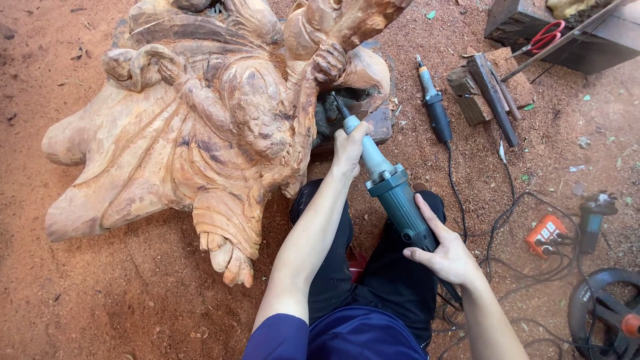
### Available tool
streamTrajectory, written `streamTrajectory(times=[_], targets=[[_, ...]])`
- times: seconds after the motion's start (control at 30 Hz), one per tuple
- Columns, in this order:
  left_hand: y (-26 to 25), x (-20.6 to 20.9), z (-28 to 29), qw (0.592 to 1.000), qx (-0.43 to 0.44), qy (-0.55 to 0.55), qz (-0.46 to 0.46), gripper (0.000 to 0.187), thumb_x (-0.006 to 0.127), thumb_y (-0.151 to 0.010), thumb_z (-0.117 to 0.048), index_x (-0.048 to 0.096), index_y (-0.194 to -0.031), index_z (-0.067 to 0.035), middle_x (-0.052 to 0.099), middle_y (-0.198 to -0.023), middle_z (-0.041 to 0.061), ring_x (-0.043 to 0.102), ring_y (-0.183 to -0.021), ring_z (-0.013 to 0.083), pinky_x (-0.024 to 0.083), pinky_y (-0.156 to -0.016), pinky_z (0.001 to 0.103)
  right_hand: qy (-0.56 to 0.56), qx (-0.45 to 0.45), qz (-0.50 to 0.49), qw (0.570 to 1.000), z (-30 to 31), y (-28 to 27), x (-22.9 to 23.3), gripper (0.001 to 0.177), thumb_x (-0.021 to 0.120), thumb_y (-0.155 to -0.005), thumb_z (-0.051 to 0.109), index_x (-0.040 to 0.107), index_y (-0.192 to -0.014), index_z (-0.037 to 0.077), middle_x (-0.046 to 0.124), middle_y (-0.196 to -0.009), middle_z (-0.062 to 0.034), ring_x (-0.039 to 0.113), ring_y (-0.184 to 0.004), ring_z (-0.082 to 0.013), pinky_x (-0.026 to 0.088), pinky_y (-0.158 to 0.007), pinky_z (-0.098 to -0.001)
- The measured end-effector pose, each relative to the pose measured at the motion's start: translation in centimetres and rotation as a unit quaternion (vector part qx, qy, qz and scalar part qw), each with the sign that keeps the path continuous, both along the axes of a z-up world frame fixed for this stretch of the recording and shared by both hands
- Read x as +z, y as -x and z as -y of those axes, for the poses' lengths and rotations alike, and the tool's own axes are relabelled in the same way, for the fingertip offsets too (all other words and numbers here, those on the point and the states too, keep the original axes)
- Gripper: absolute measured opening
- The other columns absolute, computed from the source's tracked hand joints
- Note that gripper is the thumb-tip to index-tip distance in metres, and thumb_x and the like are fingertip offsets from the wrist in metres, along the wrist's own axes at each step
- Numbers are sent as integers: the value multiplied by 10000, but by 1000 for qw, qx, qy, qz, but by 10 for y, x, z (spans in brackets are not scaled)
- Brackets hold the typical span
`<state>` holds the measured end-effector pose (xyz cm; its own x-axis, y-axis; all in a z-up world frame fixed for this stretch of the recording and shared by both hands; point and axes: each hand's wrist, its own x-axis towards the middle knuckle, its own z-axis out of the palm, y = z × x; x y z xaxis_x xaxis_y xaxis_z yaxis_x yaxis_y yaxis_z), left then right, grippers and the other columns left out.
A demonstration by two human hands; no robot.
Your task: Carving and detailing a large wooden sculpture using a handheld rotary tool.
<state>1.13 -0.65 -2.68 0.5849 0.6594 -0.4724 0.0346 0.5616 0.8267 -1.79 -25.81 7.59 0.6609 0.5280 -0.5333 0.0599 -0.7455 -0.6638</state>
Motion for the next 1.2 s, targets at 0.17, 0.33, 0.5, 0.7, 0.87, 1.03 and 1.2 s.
streamTrajectory(times=[0.17, 0.33, 0.5, 0.7, 0.87, 1.03, 1.2], targets=[[-11, -12, 3, 999, -25, -27, -14, 409, 782, -646, -268, 612, -873, 27, 534, -811, 114, 548, -791, 211, 430, -664, 391, -52, -32, 11, 998, 8, 9, -14, 1123, 905, -625, 130, 400, -1589, 403, 509, -1524, -248, 471, -1390, -454, 455, -1058, -558], [-9, 11, 9, 997, -52, -59, -14, 333, 770, -649, -257, 645, -798, 13, 557, -758, 102, 559, -758, 194, 443, -659, 363, -85, -54, 22, 995, 17, 19, -24, 1124, 896, -634, 105, 390, -1608, 345, 480, -1557, -237, 473, -1395, -415, 463, -1035, -538], [-10, 3, 11, 998, -54, -44, -8, 340, 773, -634, -266, 641, -802, -2, 559, -757, 100, 565, -761, 198, 445, -663, 366, -84, -49, 27, 995, 17, 22, -25, 1133, 906, -628, 126, 383, -1610, 340, 457, -1580, -216, 419, -1437, -405, 409, -1092, -546], [-4, 5, 3, 998, -47, -33, -8, 378, 754, -675, -269, 617, -844, 40, 528, -811, 113, 537, -810, 211, 427, -700, 373, -72, -41, 25, 996, 5, 23, -15, 1123, 897, -639, 116, 376, -1606, 355, 469, -1566, -222, 413, -1441, -429, 390, -1124, -561], [-6, 27, 2, 993, -101, -43, -42, 182, 689, -684, -254, 550, -619, -156, 516, -622, -4, 466, -594, 130, 390, -549, 339, -79, 1, 34, 996, 23, 25, -33, 1134, 833, -682, 205, 216, -1631, 273, 301, -1689, -55, 314, -1516, -163, 203, -1221, -312], [-5, 23, 3, 990, -109, -77, -55, 223, 684, -668, -306, 544, -585, -154, 491, -602, -28, 446, -586, 127, 381, -547, 346, -69, -15, 29, 997, 21, 27, -31, 1139, 825, -670, 191, 228, -1635, 286, 370, -1662, -29, 397, -1447, -125, 273, -1175, -278], [0, 26, -3, 995, -84, -25, -41, 166, 681, -670, -239, 548, -633, -148, 524, -622, 6, 463, -579, 132, 381, -522, 344, -68, 19, 39, 997, 14, 29, -30, 1128, 823, -690, 265, 204, -1633, 289, 302, -1695, -36, 356, -1499, -183, 233, -1212, -326]])
